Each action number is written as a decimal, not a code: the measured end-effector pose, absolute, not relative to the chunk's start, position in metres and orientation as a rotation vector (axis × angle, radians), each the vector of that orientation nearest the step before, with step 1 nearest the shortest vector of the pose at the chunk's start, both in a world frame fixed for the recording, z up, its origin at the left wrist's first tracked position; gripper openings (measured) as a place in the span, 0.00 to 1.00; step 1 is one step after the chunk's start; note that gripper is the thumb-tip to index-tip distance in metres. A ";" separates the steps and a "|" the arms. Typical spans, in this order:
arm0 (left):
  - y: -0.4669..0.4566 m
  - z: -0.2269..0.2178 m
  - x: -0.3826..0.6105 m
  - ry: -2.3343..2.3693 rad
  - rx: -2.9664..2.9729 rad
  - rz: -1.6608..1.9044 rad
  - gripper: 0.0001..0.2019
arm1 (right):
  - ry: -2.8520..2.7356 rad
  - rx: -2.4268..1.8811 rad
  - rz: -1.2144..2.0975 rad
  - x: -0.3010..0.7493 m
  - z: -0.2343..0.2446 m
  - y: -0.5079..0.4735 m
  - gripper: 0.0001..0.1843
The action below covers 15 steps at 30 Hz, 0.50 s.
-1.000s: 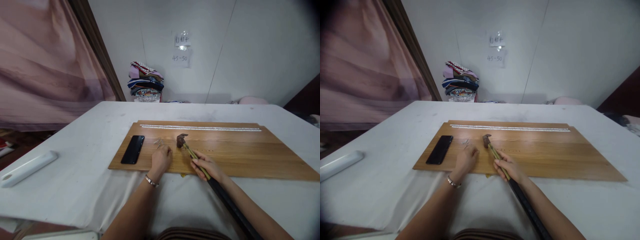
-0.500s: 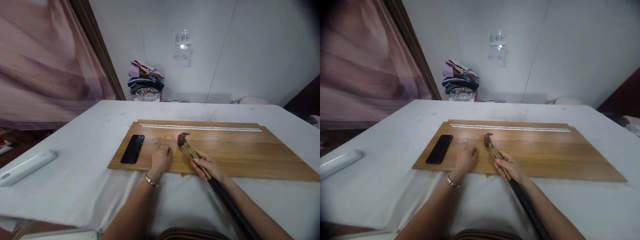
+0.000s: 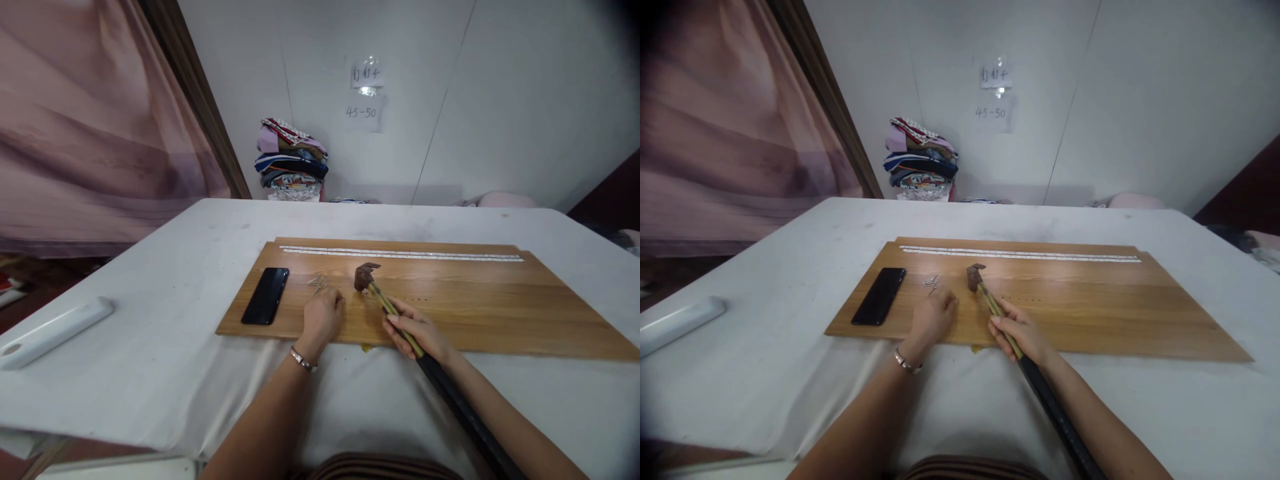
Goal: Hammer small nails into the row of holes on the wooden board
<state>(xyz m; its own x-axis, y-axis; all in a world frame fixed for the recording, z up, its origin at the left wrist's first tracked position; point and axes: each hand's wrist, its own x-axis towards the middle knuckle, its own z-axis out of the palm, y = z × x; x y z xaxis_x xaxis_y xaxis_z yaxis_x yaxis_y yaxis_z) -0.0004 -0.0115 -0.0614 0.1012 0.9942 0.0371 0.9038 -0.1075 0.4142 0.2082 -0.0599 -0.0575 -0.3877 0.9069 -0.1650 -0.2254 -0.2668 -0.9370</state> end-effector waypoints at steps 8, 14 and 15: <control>-0.012 -0.059 0.001 1.873 2.089 0.428 0.07 | -1.139 -0.994 1.780 0.209 -0.062 -0.059 0.29; -0.012 -0.061 0.000 1.868 2.114 0.454 0.07 | -1.146 -0.957 1.766 0.210 -0.062 -0.059 0.28; -0.012 -0.062 0.000 1.869 2.121 0.454 0.07 | -1.146 -0.958 1.762 0.210 -0.062 -0.060 0.28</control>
